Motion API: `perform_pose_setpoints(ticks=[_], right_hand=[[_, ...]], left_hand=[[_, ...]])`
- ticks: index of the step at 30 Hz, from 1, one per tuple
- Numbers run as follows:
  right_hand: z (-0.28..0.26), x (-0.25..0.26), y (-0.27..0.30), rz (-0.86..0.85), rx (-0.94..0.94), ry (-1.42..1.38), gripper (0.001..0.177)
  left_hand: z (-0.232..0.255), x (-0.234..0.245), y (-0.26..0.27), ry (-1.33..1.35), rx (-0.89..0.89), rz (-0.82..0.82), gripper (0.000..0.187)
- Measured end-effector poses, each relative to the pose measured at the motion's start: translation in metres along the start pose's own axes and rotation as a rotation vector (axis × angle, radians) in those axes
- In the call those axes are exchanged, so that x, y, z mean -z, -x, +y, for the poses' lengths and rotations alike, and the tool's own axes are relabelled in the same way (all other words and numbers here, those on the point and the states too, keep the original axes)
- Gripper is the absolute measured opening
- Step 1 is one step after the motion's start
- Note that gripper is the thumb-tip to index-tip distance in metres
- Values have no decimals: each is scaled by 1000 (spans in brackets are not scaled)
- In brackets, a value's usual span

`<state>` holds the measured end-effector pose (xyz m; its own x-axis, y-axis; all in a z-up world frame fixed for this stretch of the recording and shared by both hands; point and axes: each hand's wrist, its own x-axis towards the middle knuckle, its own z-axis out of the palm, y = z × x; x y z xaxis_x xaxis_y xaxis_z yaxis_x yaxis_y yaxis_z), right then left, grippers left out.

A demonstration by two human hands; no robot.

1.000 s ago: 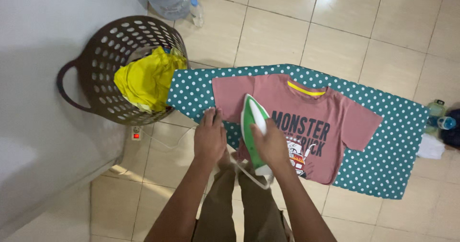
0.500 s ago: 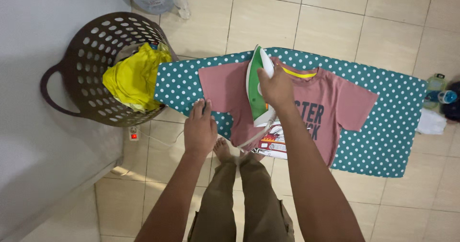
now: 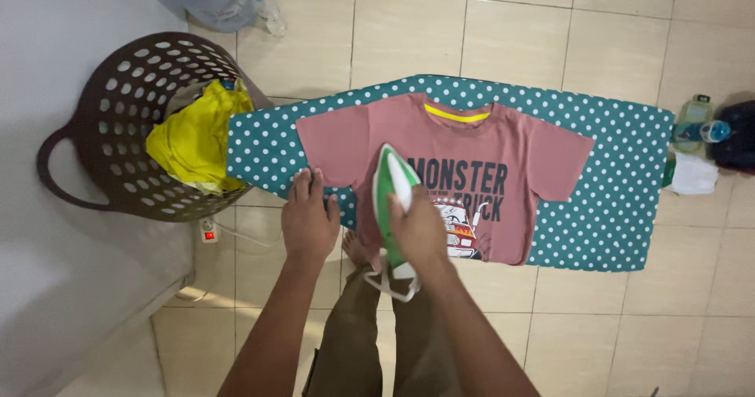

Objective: The person irons a pink t-shirt on a polka-dotted mat laid on the floor. They plug in the iron, smooth the shirt, and iron both the front and back sides using a green and white iron.

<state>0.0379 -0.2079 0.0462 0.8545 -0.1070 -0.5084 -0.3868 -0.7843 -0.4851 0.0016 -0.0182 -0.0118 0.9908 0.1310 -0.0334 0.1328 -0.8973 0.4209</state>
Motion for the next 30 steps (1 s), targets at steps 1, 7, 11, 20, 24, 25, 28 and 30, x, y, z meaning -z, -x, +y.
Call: perform_pose_setpoints(ticks=[1, 7, 11, 20, 24, 25, 28, 30], right_hand=[[7, 8, -6, 28, 14, 9, 47], [40, 56, -20, 71, -71, -51, 47], [47, 60, -18, 117, -23, -77, 46], [29, 67, 10, -50, -107, -719, 27], [-13, 37, 15, -269, 136, -1090, 31], [-27, 28, 15, -328, 141, -1088, 34], [-67, -12, 12, -506, 372, -1144, 33], [-92, -48, 10, -482, 429, -1009, 34]], left_hand=[[1, 0, 0, 0, 17, -10, 55], [7, 1, -1, -15, 74, -55, 56], [7, 2, -1, -5, 103, -72, 57], [4, 1, 0, 156, 42, 36, 42], [-14, 9, 5, 508, 97, -8, 26], [-18, 10, 9, 647, 180, 58, 27], [-39, 13, 27, 782, 424, 274, 23], [-49, 13, 44, 787, 542, 352, 19]])
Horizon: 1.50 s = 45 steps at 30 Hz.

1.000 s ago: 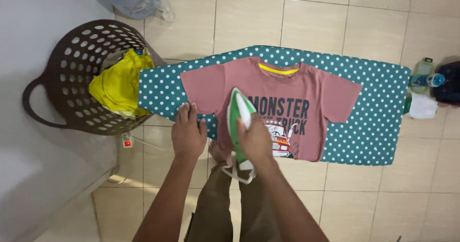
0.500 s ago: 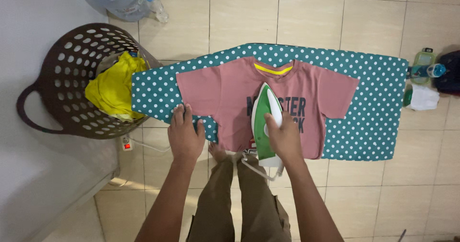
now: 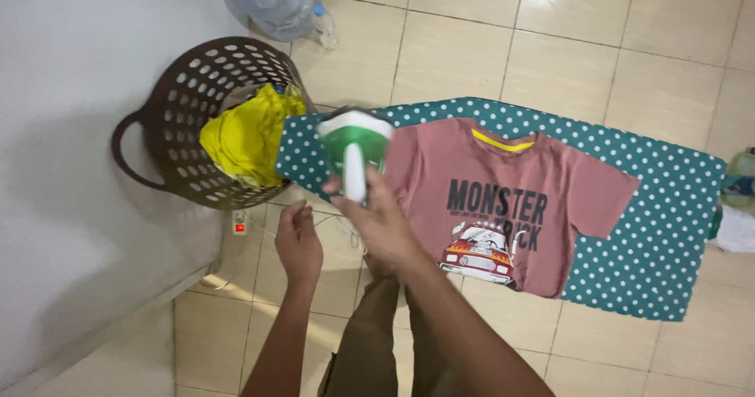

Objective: The person irons a pink t-shirt on a polka-dotted mat laid on the floor. They plug in the iron, smooth the shirt, and iron both the front and back sides using a green and white iron.

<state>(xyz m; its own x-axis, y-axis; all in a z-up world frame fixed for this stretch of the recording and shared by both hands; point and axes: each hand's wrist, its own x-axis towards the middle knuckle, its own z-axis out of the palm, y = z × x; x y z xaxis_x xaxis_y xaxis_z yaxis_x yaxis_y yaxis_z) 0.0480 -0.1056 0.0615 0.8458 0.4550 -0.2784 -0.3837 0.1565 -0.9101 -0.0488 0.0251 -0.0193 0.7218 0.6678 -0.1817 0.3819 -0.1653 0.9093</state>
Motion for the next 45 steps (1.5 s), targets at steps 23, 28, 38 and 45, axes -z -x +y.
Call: perform_pose_setpoints(ticks=[23, 28, 38, 45], right_hand=[[26, 240, 3, 421, 145, 795, 33], [-15, 379, 52, 518, 172, 1678, 46], [-119, 425, 50, 500, -302, 1434, 26], [-90, 420, 7, 698, 489, 1357, 38]], left_hand=[[17, -80, 5, -246, 16, -166, 50], [20, -130, -29, -516, -51, -65, 45], [95, -129, -72, -474, -444, -161, 16], [100, -168, -136, -332, -280, -19, 40]])
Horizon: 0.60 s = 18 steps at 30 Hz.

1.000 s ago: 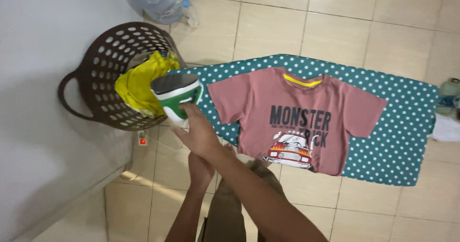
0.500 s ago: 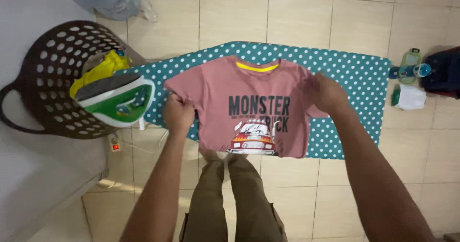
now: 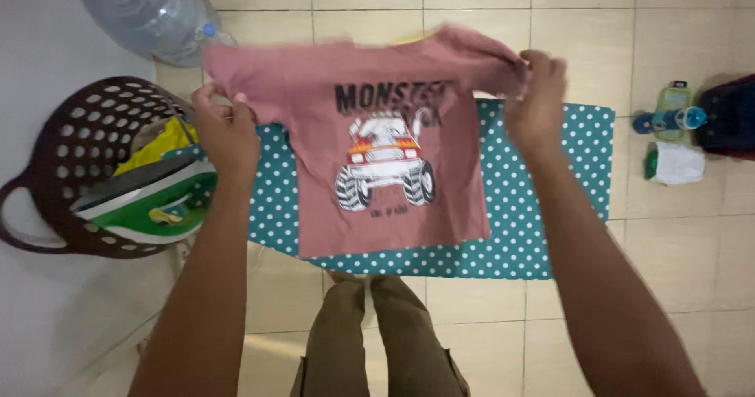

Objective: The person irons a pink t-shirt on a polka-dotted mat laid on the floor. They plug in the iron, smooth the shirt, and iron both the front and back sides using a green and white iron.

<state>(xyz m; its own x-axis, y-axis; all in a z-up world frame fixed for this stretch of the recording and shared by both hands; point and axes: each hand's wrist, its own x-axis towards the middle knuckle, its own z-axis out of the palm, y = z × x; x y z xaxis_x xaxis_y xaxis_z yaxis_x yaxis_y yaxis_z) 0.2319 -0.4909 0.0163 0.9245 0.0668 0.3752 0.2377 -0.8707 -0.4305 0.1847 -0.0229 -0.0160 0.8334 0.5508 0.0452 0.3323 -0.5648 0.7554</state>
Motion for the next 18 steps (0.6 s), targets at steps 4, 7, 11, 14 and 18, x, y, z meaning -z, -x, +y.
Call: perform_pose_setpoints(ticks=[4, 7, 11, 14, 18], right_hand=[[-25, -39, 67, -207, -196, 32, 40], [-54, -44, 115, -203, -517, -15, 34], [-43, -43, 134, -311, -685, 13, 33], [-26, -28, 137, -324, -902, -494, 40], [-40, -10, 135, -308, -928, -659, 36]], left_hand=[[-27, -36, 47, -351, -289, -68, 82], [-16, -45, 116, -169, 15, -235, 61], [-40, -48, 120, -182, 310, -326, 40], [-70, -39, 116, 460, 461, -297, 43], [-73, -22, 111, 462, 437, -261, 45]])
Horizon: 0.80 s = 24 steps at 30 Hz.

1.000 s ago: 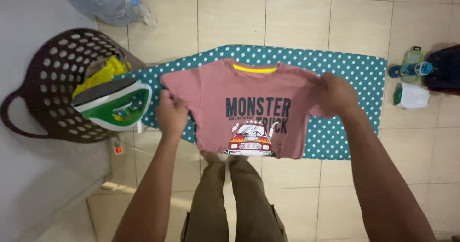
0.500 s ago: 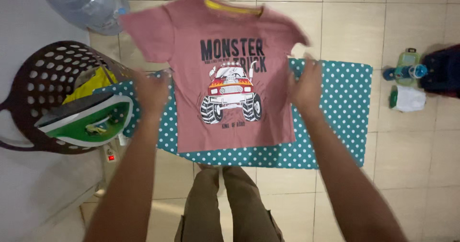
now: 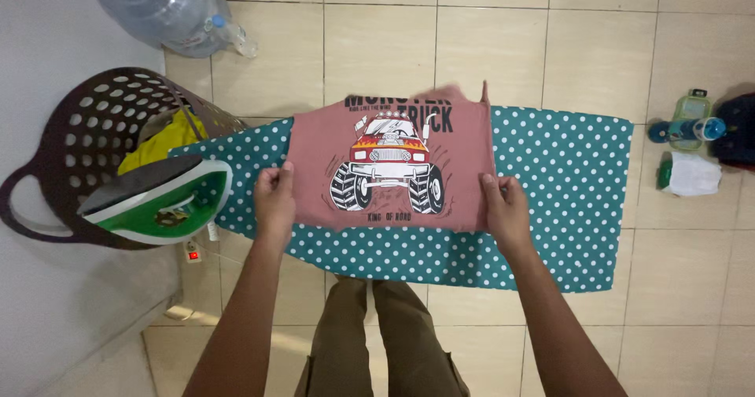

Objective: The person irons a pink t-shirt on a polka-dotted mat laid on the floor. They plug in the iron, smooth the shirt, and iron both the front and back sides using a green and white iron.

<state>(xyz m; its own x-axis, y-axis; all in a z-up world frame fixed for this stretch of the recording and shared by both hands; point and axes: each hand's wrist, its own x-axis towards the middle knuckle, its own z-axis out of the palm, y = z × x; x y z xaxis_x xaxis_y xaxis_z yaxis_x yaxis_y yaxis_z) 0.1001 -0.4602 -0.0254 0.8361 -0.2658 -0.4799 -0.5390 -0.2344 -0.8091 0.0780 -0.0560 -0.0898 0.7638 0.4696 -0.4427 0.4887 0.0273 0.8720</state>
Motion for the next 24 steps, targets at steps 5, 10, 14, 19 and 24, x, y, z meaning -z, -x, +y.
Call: perform_pose_setpoints(ticks=[5, 10, 14, 19, 24], right_hand=[[-6, 4, 22, -202, -84, 135, 34], [-6, 14, 45, -207, -177, 198, 41], [-4, 20, 61, -284, -296, 193, 40], [39, 11, 77, -265, -117, 318, 42], [38, 6, 94, -124, -60, 656, 44]], left_hand=[[26, 11, 40, -458, 133, -203, 40], [22, 35, 62, -389, 14, -241, 34], [16, 63, 66, -463, 54, -240, 36], [9, 70, 94, -545, 10, -186, 30], [22, 67, 110, -717, 69, -135, 30]])
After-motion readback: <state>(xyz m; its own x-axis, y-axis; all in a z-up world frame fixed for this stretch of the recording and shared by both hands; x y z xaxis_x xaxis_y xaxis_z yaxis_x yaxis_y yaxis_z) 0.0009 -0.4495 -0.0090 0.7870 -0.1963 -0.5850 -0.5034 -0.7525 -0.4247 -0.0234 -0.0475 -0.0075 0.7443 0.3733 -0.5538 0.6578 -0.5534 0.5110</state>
